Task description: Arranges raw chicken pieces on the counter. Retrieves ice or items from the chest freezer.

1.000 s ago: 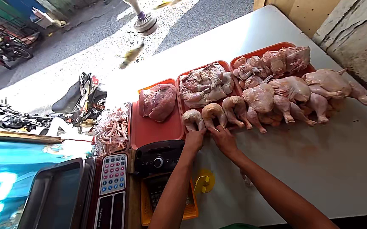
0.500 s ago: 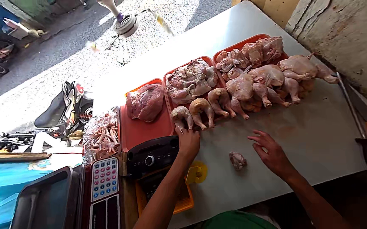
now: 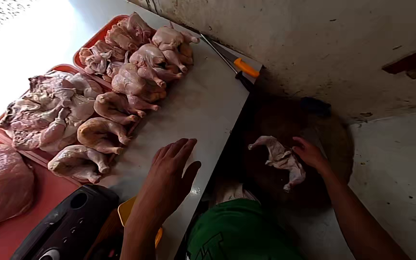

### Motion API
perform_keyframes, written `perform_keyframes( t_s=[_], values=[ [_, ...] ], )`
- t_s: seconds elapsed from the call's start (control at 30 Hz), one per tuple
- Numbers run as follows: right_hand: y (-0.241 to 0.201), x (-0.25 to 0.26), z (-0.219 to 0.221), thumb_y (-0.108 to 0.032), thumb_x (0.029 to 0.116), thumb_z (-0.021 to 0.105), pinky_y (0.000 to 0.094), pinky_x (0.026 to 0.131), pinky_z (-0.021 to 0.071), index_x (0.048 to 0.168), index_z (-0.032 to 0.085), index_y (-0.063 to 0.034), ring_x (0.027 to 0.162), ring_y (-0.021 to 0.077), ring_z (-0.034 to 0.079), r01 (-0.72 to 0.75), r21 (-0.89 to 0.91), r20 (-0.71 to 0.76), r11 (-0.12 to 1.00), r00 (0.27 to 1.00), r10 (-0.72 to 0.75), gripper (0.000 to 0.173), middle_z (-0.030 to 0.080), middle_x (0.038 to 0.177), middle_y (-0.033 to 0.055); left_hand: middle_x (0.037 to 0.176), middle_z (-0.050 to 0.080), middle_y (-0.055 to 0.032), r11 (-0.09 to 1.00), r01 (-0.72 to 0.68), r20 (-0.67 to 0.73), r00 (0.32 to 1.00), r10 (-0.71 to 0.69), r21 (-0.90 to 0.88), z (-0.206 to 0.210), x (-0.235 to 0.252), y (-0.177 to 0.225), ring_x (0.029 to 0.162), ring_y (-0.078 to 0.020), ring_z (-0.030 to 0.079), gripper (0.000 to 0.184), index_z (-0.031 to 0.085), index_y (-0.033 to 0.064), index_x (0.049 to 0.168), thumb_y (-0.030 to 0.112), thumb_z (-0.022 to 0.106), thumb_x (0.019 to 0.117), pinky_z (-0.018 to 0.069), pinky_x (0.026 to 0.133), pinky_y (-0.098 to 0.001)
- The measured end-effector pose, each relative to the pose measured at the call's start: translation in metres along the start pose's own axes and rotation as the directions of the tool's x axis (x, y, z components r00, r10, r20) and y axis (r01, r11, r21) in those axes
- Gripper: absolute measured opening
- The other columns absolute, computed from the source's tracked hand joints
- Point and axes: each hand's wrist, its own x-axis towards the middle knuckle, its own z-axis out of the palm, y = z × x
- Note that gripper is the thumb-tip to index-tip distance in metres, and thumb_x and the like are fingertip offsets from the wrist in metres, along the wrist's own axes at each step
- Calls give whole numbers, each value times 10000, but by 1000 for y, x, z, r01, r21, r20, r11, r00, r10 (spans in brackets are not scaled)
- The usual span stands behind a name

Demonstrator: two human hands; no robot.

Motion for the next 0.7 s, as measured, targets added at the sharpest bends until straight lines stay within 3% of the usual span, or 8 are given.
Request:
perform_keyframes(
  t_s=[0.1, 0.17, 0.2, 0.27, 0.37, 0.53, 0.7],
  values=[
    [43, -31, 10, -197, 1021, 604, 602, 1130, 384, 1530, 431, -12, 1380, 461, 468, -76, 6, -24, 997, 997, 76, 569, 452, 1505, 321, 1419, 626, -86, 959, -51, 151, 984, 96, -278, 35, -27, 23, 1324, -248, 584, 441, 616, 119, 1412, 322, 594, 1021, 451, 1115, -506],
    [53, -45, 23, -200, 979, 672, 625, 1162, 348, 1553, 391, -2, 1423, 473, 424, -85, 8, -27, 996, 996, 85, 669, 425, 1535, 320, 1423, 616, -118, 932, 8, 296, 949, 106, -362, 57, -45, 32, 1335, -259, 572, 431, 612, 97, 1411, 280, 608, 1021, 437, 1129, -497],
    [55, -51, 31, -192, 961, 698, 619, 1152, 361, 1576, 343, -8, 1418, 466, 431, -136, 58, -18, 989, 990, 137, 734, 416, 1540, 320, 1429, 608, -127, 922, 51, 351, 932, 94, -383, 67, -53, 35, 1341, -255, 566, 431, 606, 93, 1416, 274, 602, 1025, 434, 1134, -482],
    [63, -55, 47, -208, 957, 718, 646, 1007, 480, 1610, 267, -77, 1302, 474, 532, -302, 245, 24, 921, 952, 306, 804, 450, 1502, 316, 1429, 602, -136, 894, 128, 394, 917, 58, -429, 85, -70, 38, 1327, -235, 575, 428, 600, 82, 1418, 270, 593, 1033, 454, 1124, -436],
    [89, -53, 73, -220, 980, 689, 586, 849, 564, 1588, 311, -160, 1122, 413, 632, -372, 580, 108, 725, 917, 384, 718, 527, 1417, 264, 1421, 603, -120, 831, 211, 407, 913, 20, -514, 101, -98, 38, 1285, -195, 596, 435, 595, 86, 1422, 298, 583, 1042, 477, 1103, -374],
    [90, -57, 97, -111, 963, 577, 341, 561, 538, 1359, 511, -41, 663, 191, 634, -220, 826, 6, 519, 924, 383, 408, 651, 902, 131, 1397, 613, -114, 766, 324, 416, 906, -82, -555, 111, -141, 28, 1246, -174, 616, 416, 600, 93, 1412, 291, 575, 1047, 503, 1057, -340],
    [70, -88, 97, -121, 995, 480, 284, 495, 498, 1270, 519, -43, 589, 143, 605, -159, 877, -12, 454, 936, 351, 288, 641, 824, 87, 1338, 644, -124, 690, 409, 416, 893, -171, -596, 124, -154, 21, 1138, -167, 668, 405, 596, 78, 1402, 284, 559, 1055, 533, 1014, -360]
  ],
)
